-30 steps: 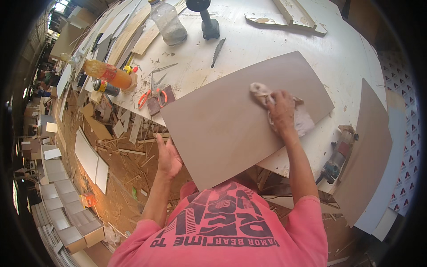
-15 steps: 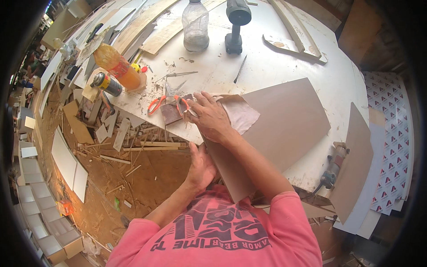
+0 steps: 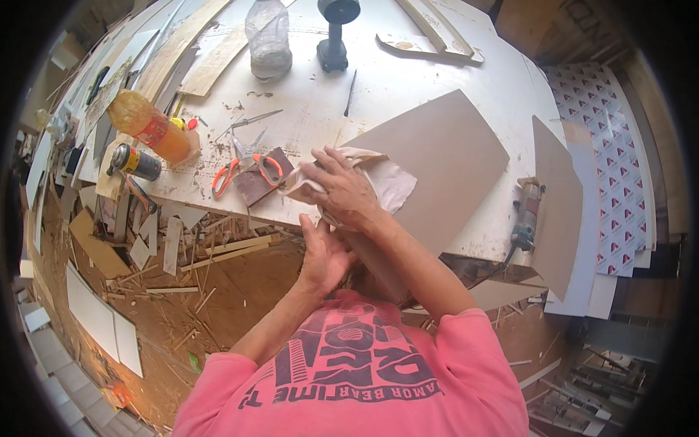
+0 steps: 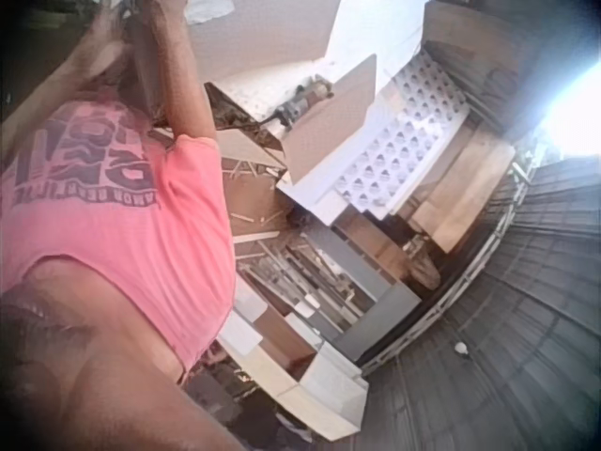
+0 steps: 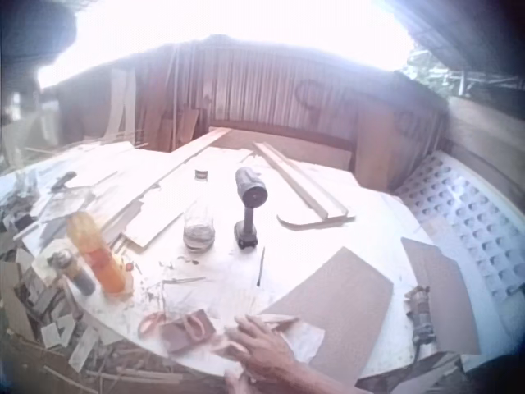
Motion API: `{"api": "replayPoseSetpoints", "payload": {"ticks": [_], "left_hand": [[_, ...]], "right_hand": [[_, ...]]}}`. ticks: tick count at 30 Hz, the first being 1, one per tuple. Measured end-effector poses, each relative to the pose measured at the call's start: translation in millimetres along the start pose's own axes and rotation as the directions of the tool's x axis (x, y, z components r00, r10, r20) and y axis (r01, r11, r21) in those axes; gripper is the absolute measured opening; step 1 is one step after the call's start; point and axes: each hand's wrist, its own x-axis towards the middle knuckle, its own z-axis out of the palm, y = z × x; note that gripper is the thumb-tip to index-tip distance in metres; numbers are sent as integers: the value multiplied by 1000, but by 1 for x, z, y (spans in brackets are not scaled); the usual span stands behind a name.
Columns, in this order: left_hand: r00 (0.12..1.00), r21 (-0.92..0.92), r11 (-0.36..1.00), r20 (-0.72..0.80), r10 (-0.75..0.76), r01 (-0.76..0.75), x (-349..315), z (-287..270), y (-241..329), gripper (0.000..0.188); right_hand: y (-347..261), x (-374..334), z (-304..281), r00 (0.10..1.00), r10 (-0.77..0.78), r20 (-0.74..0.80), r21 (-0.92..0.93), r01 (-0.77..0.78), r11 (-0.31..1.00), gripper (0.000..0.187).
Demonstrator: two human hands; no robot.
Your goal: The person marks a wood panel with a pencil, wipes its surface with a cloth, and then aligns two wood panels and hammers small nails into the edge to join them together.
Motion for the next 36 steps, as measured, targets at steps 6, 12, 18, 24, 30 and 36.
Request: {"api": "replayPoseSetpoints", "payload": {"ticks": [6, 12, 18, 24, 30, 36], "left_hand": [[997, 24, 998, -49, -51, 52, 1, -3, 6, 82], [998, 8, 1000, -55, -21, 21, 4, -8, 4, 75], [993, 24, 999, -109, -40, 43, 1, -3, 2, 68], [990, 137, 990, -137, 34, -15, 8, 0, -4, 54], [955, 346, 938, -276, 109, -7, 5, -4, -12, 40], [897, 504, 864, -380, 224, -2, 4, 10, -29, 40]], "right_hand": [[43, -61, -19, 953, 275, -129, -135, -292, 947, 44], [-44, -151, -20, 934, 355, -28, -58, -356, 933, 53], [-31, -198, -26, 927, 359, -108, -108, -370, 923, 54], [-35, -141, -20, 985, 138, -102, -39, -143, 989, 49], [66, -236, -47, 974, 108, -199, -74, -125, 989, 39], [239, -233, -84, 800, 347, -490, -103, -448, 888, 23]]}}
